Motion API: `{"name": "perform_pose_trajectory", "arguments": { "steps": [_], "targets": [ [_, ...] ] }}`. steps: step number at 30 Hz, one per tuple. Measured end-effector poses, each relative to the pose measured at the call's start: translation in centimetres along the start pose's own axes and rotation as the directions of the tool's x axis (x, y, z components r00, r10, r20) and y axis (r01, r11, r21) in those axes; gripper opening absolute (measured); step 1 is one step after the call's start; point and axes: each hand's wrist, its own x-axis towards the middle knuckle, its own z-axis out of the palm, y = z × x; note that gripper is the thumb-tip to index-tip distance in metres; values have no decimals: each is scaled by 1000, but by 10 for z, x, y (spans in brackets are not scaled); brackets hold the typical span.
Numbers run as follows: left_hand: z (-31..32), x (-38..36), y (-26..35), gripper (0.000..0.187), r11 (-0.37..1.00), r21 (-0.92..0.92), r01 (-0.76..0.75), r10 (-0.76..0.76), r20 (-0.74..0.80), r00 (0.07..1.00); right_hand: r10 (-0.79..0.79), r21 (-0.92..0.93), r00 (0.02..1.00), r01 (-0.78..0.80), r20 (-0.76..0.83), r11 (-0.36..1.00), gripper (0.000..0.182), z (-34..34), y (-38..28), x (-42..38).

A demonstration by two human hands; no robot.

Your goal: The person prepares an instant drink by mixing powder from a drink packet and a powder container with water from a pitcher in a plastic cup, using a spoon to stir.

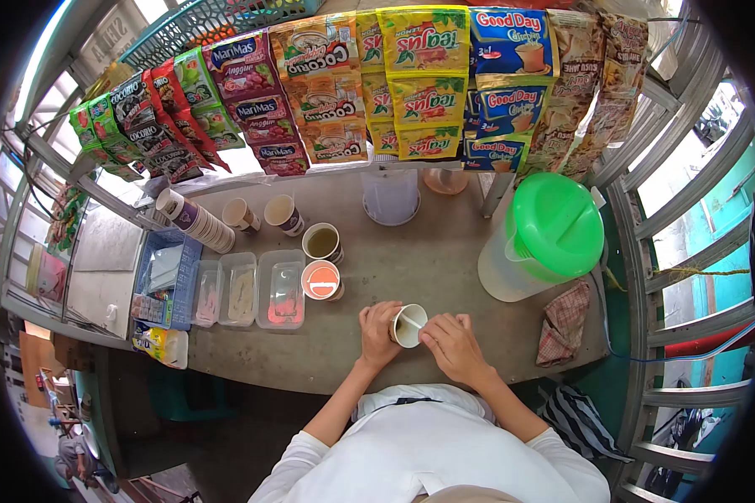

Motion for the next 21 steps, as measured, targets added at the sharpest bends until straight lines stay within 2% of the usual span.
{"name": "perform_pose_trajectory", "arguments": {
  "steps": [5,8,11,14,17,21],
  "targets": [
    [-3,3,0,67,999,43,-21,20,7,1000,-1,-14,1000,1,-21,1000,14,-1,1,0],
    [-1,1,-3,67,998,50,-28,27,12,1000,16,3,999,-16,35,1000,13,1,5,-2],
    [0,-1,-3,68,998,54,-33,32,18,999,28,7,999,-28,-26,1000,14,1,3,-3],
    [1,-2,-2,68,998,52,-32,31,19,999,39,-10,998,-39,42,999,15,0,3,-3],
    [1,-3,-3,69,998,58,-31,30,13,999,48,23,999,-48,-15,999,16,2,3,-4],
    [0,-3,-2,69,998,58,-23,21,26,999,25,-30,999,-24,32,999,15,-1,1,-2]
  ]
}}
